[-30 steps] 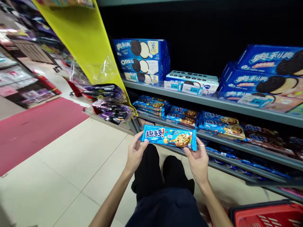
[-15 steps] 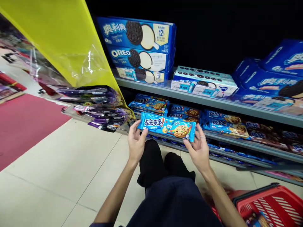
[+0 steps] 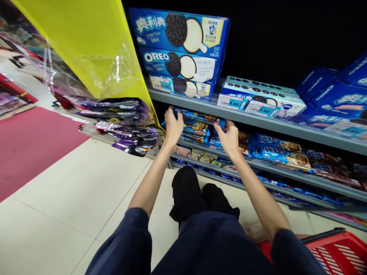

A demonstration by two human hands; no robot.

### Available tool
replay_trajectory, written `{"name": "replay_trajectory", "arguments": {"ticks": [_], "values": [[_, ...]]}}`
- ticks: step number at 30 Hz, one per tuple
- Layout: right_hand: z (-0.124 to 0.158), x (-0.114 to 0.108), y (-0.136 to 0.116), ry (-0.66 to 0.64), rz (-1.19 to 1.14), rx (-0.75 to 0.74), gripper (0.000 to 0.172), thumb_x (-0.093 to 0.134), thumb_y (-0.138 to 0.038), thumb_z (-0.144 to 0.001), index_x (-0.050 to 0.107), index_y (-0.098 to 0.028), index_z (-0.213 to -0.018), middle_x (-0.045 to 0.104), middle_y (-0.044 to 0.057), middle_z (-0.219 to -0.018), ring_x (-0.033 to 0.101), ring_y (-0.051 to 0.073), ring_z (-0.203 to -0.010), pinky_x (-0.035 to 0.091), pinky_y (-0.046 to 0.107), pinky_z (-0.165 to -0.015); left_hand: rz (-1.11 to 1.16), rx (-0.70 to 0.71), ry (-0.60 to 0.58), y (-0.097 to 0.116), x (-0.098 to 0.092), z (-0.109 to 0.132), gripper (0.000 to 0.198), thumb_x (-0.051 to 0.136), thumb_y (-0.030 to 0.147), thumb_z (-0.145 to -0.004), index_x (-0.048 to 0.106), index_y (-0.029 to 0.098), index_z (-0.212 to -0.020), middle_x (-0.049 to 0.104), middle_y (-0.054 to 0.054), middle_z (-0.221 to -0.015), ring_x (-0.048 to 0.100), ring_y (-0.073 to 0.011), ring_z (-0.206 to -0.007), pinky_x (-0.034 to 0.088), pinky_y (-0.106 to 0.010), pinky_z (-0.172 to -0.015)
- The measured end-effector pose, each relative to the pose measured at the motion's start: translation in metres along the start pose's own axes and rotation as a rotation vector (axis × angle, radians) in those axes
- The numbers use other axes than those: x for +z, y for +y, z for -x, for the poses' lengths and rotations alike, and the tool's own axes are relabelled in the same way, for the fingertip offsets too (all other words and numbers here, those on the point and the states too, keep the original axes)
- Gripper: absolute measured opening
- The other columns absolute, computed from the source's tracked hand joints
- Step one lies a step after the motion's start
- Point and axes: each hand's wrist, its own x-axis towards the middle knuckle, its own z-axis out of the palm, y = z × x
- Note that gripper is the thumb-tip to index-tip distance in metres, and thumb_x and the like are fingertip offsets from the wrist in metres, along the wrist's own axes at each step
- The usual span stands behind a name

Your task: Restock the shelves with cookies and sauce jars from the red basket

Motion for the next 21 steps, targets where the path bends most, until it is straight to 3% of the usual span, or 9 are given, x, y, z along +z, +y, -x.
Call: {"name": "replay_trajectory", "arguments": {"ticks": [4, 7, 16, 21], "values": [[-0.032, 0.028, 0.004, 0.046, 0.107, 0.047, 0.043, 0.070, -0.051, -0.089, 0.071, -0.019, -0.118, 0.076, 0.014, -0.119, 0.070, 0.029, -0.113, 0.053, 0.045, -0.110, -0.227, -0.081, -0.054, -0.005, 0.010, -0.031, 0.031, 0.047, 0.021, -0.104, 0.066, 0.004, -0.122, 0.068, -0.029, -0.131, 0.062, -0.0365, -0.132, 0.043, -0.047, -0.117], [-0.036, 0.038, 0.007, 0.010, 0.190, 0.051, 0.041, 0.068, -0.049, -0.090, 0.071, -0.020, -0.118, 0.077, 0.013, -0.118, 0.068, 0.031, -0.118, 0.051, 0.049, -0.112, -0.344, -0.118, -0.121, -0.009, 0.013, -0.038, 0.032, 0.045, 0.021, -0.103, 0.066, 0.005, -0.121, 0.068, -0.030, -0.129, 0.065, -0.0370, -0.126, 0.046, -0.045, -0.112], [-0.035, 0.037, 0.021, -0.042, 0.216, 0.056, 0.046, 0.066, -0.049, -0.093, 0.073, -0.019, -0.127, 0.077, 0.012, -0.122, 0.070, 0.032, -0.115, 0.053, 0.049, -0.109, -0.348, -0.118, -0.131, -0.019, 0.015, -0.035, 0.032, 0.043, 0.028, -0.105, 0.061, 0.013, -0.126, 0.067, -0.025, -0.130, 0.067, -0.0337, -0.120, 0.050, -0.043, -0.108], [-0.033, 0.036, 0.016, -0.023, 0.188, 0.074, 0.044, 0.067, -0.044, -0.094, 0.071, -0.018, -0.129, 0.075, 0.013, -0.127, 0.069, 0.030, -0.118, 0.053, 0.048, -0.110, -0.381, -0.065, -0.117, -0.004, 0.008, -0.036, 0.038, 0.043, 0.022, -0.103, 0.057, 0.009, -0.135, 0.060, -0.028, -0.139, 0.058, -0.0364, -0.133, 0.045, -0.048, -0.116]]}}
